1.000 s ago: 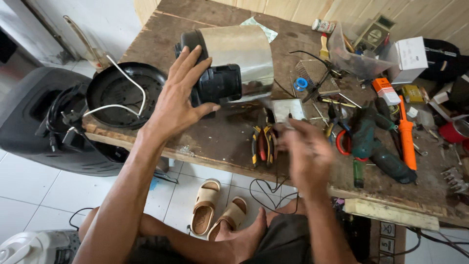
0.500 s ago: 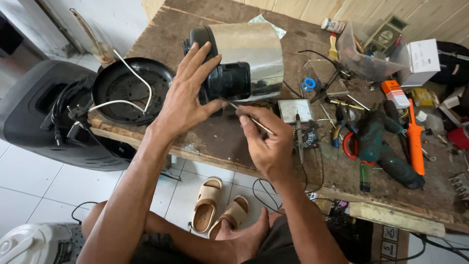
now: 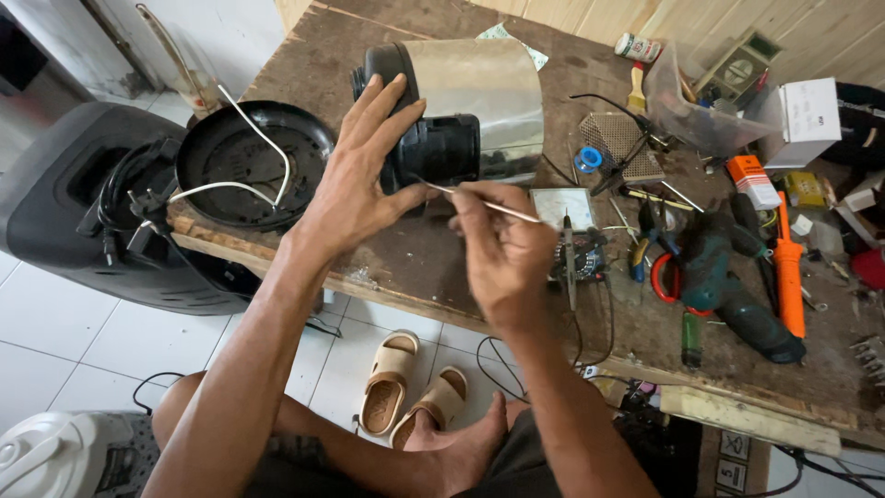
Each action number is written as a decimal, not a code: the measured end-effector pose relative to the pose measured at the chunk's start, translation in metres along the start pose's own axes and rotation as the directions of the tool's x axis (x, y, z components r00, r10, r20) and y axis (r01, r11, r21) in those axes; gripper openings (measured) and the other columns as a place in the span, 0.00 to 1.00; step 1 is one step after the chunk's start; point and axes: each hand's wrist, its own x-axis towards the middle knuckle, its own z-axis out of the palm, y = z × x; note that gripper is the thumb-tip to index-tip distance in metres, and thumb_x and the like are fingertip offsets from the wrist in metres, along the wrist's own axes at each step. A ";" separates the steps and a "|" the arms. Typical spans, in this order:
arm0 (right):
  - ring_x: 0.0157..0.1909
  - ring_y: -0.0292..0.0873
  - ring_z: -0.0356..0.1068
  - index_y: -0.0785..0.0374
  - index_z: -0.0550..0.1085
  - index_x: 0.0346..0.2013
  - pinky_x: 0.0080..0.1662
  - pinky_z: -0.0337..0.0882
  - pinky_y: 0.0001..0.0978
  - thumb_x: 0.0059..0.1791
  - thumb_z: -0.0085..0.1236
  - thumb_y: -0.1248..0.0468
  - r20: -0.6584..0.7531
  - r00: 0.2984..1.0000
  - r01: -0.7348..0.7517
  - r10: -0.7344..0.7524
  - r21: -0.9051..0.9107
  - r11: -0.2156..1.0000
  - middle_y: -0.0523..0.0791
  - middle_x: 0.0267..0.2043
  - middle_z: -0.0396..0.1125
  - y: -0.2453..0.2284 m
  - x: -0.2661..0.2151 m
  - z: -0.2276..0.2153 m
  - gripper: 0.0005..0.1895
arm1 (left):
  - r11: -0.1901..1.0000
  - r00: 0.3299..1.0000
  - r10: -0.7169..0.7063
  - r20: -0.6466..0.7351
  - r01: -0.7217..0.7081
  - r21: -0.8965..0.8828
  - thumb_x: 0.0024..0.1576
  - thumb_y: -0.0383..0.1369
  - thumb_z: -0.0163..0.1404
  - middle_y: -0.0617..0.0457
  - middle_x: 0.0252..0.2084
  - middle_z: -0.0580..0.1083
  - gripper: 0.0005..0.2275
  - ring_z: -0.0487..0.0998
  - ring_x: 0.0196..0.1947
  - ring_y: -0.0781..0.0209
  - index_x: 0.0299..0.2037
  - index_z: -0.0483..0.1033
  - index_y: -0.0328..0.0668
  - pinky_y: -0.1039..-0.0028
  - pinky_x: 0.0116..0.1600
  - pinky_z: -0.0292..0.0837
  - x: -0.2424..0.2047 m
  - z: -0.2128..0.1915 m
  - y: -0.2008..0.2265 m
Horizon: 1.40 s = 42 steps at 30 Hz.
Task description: The person works on a disassembled electric kettle on a wooden workbench. They use a power drill to remove screws from the base, then switch to a manual screwdriver to continue unscrewing and prying the casing apart. The person manipulates the kettle's internal components and casing throughout the process.
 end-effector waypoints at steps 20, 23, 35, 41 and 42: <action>0.53 0.48 0.82 0.73 0.79 0.52 0.60 0.82 0.38 0.61 0.57 0.69 -0.149 0.974 0.153 -0.173 -0.137 0.979 0.55 0.51 0.80 0.005 -0.019 0.047 0.09 | 1.000 0.999 0.024 -0.045 -0.025 -0.010 0.61 0.31 0.63 0.39 0.86 0.53 0.35 0.46 0.88 0.33 0.80 0.65 0.40 0.39 0.88 0.50 -0.002 0.003 -0.002; 0.44 0.44 0.81 0.67 0.79 0.52 0.50 0.81 0.34 0.62 0.55 0.62 -0.136 0.988 0.040 -0.067 -0.197 0.980 0.50 0.44 0.80 0.009 -0.014 0.036 0.11 | 0.999 0.999 0.029 -0.034 -0.029 -0.020 0.60 0.32 0.62 0.39 0.86 0.53 0.35 0.46 0.88 0.33 0.80 0.65 0.42 0.39 0.88 0.50 -0.003 0.005 -0.003; 0.44 0.43 0.80 0.67 0.76 0.53 0.49 0.84 0.31 0.63 0.53 0.66 0.029 0.999 -0.030 0.032 -0.062 0.998 0.51 0.45 0.77 -0.015 0.025 -0.005 0.08 | 1.000 0.999 0.022 -0.048 -0.022 0.011 0.66 0.41 0.69 0.41 0.87 0.52 0.36 0.45 0.88 0.35 0.81 0.64 0.43 0.38 0.89 0.49 -0.005 0.008 -0.004; 0.44 0.41 0.80 0.64 0.78 0.50 0.48 0.78 0.30 0.62 0.55 0.67 0.191 0.981 0.083 -0.039 -0.228 0.970 0.46 0.42 0.77 -0.014 0.051 -0.022 0.06 | 1.000 0.999 0.014 -0.052 -0.013 0.006 0.65 0.41 0.69 0.41 0.86 0.54 0.35 0.46 0.88 0.36 0.80 0.65 0.43 0.39 0.88 0.50 -0.002 0.007 -0.001; 0.45 0.41 0.80 0.64 0.78 0.50 0.50 0.77 0.30 0.62 0.55 0.68 0.238 0.970 0.109 -0.046 -0.258 0.960 0.46 0.43 0.77 -0.017 0.054 -0.024 0.05 | 1.000 0.998 0.023 -0.062 -0.023 0.003 0.64 0.40 0.70 0.41 0.86 0.54 0.36 0.47 0.88 0.35 0.80 0.66 0.44 0.39 0.88 0.51 -0.002 0.008 -0.002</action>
